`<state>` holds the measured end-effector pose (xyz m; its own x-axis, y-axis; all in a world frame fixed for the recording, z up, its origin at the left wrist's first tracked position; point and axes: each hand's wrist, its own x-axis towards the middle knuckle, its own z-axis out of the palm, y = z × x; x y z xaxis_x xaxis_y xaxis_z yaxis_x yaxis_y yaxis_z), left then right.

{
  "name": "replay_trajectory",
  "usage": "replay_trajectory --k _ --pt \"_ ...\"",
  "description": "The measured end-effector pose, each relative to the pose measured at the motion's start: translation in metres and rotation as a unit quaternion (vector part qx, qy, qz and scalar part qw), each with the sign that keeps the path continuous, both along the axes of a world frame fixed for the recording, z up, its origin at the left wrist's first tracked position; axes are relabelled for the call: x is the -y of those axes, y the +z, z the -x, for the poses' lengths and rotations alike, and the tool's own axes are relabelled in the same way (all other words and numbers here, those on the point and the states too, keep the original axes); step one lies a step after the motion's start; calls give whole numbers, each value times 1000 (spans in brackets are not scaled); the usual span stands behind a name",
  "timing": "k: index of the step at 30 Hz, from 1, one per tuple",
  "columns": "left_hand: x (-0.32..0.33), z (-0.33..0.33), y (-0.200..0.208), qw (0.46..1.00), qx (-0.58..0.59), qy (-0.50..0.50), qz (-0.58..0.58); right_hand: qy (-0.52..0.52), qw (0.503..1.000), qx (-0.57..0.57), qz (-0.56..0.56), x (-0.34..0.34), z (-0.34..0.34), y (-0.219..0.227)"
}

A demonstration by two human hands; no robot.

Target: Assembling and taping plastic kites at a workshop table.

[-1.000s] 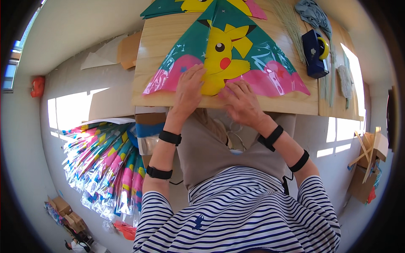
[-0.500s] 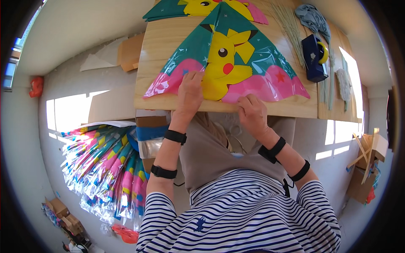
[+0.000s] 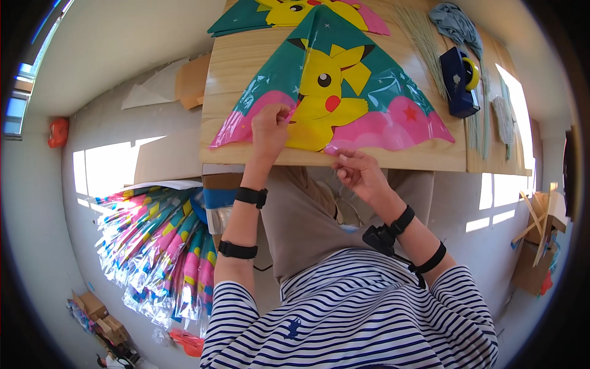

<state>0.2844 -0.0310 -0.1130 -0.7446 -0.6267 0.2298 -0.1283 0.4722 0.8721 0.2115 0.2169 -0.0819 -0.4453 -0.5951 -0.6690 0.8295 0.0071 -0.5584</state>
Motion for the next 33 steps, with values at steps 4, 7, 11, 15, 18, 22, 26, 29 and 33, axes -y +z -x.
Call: replay_trajectory --k 4,7,11,15,18,22,26,29,33 --pt "6 -1 0 994 13 8 -106 -59 995 -62 -48 -21 -2 11" --pt "8 0 0 996 39 11 -80 -70 996 -38 -44 -34 -3 8" --pt "13 0 2 992 48 -2 -114 -46 997 33 47 -9 -2 7" --pt "18 2 14 990 74 -16 -119 40 996 -76 17 19 7 1" --pt "23 5 21 989 57 -15 -133 102 942 -316 -48 34 14 -7" --pt "25 11 38 987 63 -20 -149 87 884 -452 -85 51 18 -7" --pt "48 14 50 979 45 -46 -194 31 898 -438 28 63 27 -4" --pt "67 22 85 976 28 -52 -210 -11 945 -303 122 65 46 48" --pt "78 31 110 980 21 -46 -194 -47 977 -137 157 71 55 83"
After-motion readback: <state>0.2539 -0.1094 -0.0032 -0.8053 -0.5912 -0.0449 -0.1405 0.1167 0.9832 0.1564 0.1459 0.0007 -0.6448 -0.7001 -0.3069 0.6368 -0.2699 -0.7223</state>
